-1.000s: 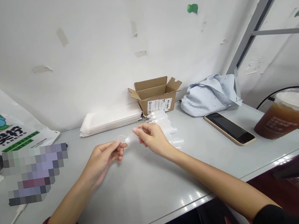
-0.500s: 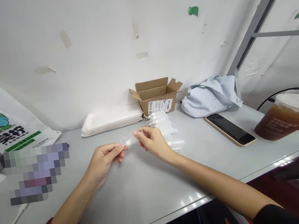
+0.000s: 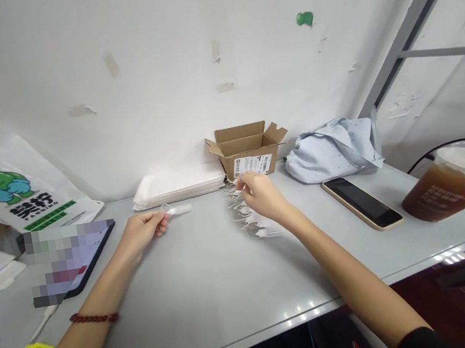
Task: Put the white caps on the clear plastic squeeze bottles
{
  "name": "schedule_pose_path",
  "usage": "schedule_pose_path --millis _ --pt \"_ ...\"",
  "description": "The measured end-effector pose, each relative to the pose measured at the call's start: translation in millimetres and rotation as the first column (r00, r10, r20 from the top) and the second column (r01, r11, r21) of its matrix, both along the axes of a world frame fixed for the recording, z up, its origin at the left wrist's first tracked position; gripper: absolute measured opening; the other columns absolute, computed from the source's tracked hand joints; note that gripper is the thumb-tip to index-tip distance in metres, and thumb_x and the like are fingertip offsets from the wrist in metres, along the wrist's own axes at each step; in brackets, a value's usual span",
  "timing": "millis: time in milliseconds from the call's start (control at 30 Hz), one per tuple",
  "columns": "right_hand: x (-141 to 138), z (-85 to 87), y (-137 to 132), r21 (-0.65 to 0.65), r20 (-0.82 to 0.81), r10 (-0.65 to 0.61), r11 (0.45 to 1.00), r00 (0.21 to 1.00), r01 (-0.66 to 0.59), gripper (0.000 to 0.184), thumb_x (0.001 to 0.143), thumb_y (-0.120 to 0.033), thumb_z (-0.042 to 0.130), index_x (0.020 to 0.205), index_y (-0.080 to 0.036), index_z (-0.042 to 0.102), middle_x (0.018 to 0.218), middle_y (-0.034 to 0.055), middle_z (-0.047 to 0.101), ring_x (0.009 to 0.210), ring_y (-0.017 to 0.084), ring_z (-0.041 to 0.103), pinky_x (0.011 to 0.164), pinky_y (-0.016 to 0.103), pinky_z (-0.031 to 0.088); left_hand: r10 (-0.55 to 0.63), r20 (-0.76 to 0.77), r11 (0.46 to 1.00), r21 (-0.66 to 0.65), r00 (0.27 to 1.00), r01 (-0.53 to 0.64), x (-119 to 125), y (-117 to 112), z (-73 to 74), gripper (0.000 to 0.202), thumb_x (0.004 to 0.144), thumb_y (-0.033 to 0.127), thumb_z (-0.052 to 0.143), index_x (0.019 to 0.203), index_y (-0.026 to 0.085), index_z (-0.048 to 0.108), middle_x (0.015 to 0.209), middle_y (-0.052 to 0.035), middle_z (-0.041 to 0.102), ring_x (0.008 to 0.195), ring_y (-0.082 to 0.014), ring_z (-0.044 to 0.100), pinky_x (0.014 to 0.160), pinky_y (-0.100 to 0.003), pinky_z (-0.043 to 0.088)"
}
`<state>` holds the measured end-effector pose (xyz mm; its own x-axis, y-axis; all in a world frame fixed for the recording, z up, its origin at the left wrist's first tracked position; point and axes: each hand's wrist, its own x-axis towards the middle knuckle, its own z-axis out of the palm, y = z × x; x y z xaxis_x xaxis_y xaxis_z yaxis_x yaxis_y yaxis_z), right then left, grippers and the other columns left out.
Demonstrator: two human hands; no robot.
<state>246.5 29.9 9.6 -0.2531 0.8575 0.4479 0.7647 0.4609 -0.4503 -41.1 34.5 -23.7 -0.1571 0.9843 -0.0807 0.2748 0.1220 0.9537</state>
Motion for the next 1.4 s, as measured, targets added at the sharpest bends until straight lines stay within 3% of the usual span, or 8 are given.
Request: schedule_pose_path --millis 200,367,467,667,767,1033,1400 --pt "21 6.0 -2 -0.158 0.283 0.073 0.987 0.956 -0.029 0.030 0.064 0.000 0.044 0.086 -0.017 0.054 0.092 0.0079 0.059 0.092 0.024 0.050 0.074 0.032 0.039 0.090 -0.004 0.996 -0.008 0.996 -0.090 -5 9 -9.0 0.026 0.069 0.038 0.060 0.074 0.012 0.062 0.054 0.0016 0.054 0.044 -0.0097 0.049 0.041 -0.021 0.037" --pt "28 8.4 -5 -0.157 0.402 0.012 0.986 0.916 0.056 0.035 0.061 -0.001 0.046 0.091 -0.019 0.049 0.097 0.0074 0.055 0.092 0.025 0.047 0.071 0.033 0.036 0.148 -0.010 0.989 -0.013 0.989 -0.148 -4 13 -12.8 0.018 0.071 0.029 0.057 0.075 0.012 0.057 0.056 0.0008 0.055 0.042 -0.0092 0.049 0.038 -0.020 0.038" --pt "29 6.4 -3 -0.181 0.438 0.044 0.983 0.898 0.041 0.037 0.060 0.003 0.045 0.089 -0.019 0.049 0.097 0.0071 0.057 0.092 0.025 0.047 0.070 0.032 0.036 0.165 -0.024 0.986 -0.021 0.986 -0.165 -4 14 -14.6 0.017 0.071 0.025 0.056 0.081 0.011 0.057 0.058 -0.0001 0.056 0.042 -0.0096 0.050 0.038 -0.021 0.039" --pt "28 3.3 0 -0.184 0.485 0.026 0.980 0.874 0.073 0.036 0.059 0.006 0.043 0.084 -0.018 0.047 0.093 0.0064 0.059 0.094 0.025 0.048 0.067 0.031 0.033 0.243 -0.080 0.969 0.058 0.967 -0.238 -1 11 -13.9 0.047 0.072 0.025 0.055 0.117 0.012 0.045 0.073 -0.0018 0.061 0.049 -0.0121 0.056 0.042 -0.023 0.043" --pt "28 3.7 0 -0.169 0.496 0.019 0.983 0.868 0.075 0.034 0.060 0.006 0.043 0.084 -0.019 0.047 0.094 0.0065 0.060 0.094 0.025 0.048 0.066 0.031 0.032 0.247 -0.112 0.966 0.111 0.963 -0.235 2 6 -11.1 0.052 0.073 0.026 0.055 0.122 0.015 0.042 0.079 -0.0029 0.063 0.056 -0.0142 0.059 0.047 -0.024 0.045" --pt "25 1.7 0 -0.157 0.467 0.074 0.988 0.881 0.000 0.032 0.061 0.003 0.045 0.083 -0.019 0.046 0.089 0.0057 0.059 0.088 0.023 0.049 0.069 0.031 0.035 0.106 -0.236 0.973 0.223 0.966 -0.052 24 -16 2.4 0.041 0.077 0.030 0.051 0.116 0.017 0.049 0.072 -0.0003 0.064 0.061 -0.0176 0.062 0.064 -0.030 0.046" --pt "14 3.7 -3 -0.041 0.144 0.168 0.986 0.975 -0.164 0.022 0.074 -0.003 0.045 0.089 -0.019 0.050 0.095 0.0054 0.055 0.084 0.018 0.053 0.070 0.028 0.040 -0.221 -0.230 0.952 0.159 0.948 0.261 53 -37 -0.5 0.031 0.078 0.035 0.050 0.104 0.019 0.057 0.069 0.0012 0.059 0.060 -0.0164 0.057 0.063 -0.030 0.044"
